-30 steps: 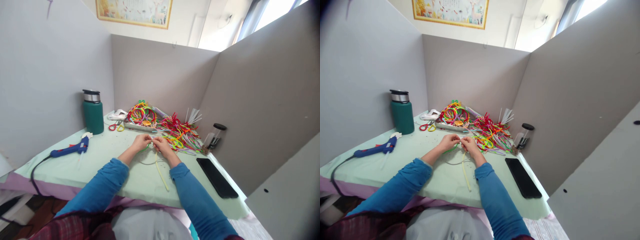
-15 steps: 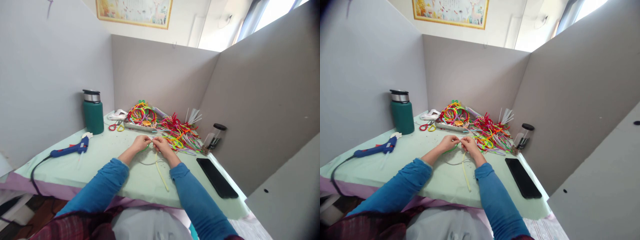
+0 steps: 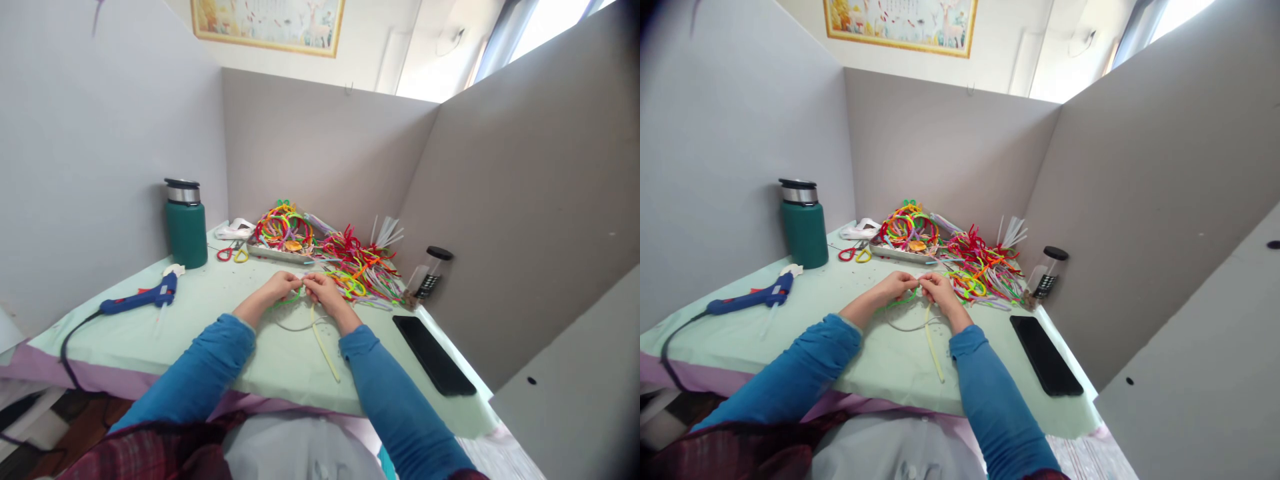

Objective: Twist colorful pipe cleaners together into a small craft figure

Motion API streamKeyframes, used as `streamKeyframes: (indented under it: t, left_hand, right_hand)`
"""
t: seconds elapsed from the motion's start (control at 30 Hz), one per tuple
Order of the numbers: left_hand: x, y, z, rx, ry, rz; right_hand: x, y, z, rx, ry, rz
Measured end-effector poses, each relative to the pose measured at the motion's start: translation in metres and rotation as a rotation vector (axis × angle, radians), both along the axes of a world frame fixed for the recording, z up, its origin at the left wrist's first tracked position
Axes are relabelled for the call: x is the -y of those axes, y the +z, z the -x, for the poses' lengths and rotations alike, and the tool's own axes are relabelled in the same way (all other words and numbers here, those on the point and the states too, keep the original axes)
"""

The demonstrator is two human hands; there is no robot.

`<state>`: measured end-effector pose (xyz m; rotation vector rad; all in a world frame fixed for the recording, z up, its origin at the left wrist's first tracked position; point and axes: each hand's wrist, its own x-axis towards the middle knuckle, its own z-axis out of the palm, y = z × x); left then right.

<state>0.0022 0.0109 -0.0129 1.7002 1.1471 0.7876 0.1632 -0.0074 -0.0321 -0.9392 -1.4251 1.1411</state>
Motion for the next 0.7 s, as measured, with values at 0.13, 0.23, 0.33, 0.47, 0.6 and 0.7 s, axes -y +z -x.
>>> streamKeyframes:
  t: [0.13,0.23,0.33,0.47,0.6,0.7]
  left_hand:
    - [0.003,0.003,0.0,0.1,-0.017,0.078]
    - [0.004,0.004,0.0,0.136,-0.019,0.115]
    - [0.003,0.003,0.0,0.152,-0.022,0.111]
    - [-0.001,0.001,0.001,0.152,-0.027,0.088]
    - [-0.004,-0.002,0.001,0.085,-0.027,0.025]
    - [-0.007,-0.005,0.001,0.021,-0.007,-0.052]
  right_hand:
    - [0.001,0.0,-0.001,0.004,0.001,-0.004]
    - [0.0,-0.001,-0.001,0.003,0.003,-0.006]
    - [-0.001,-0.002,-0.001,0.004,0.002,-0.018]
    - [-0.002,-0.003,-0.002,0.001,-0.006,-0.007]
    - [-0.002,-0.002,-0.001,0.002,-0.008,0.003]
    - [-0.002,-0.001,-0.001,0.0,-0.011,0.01]
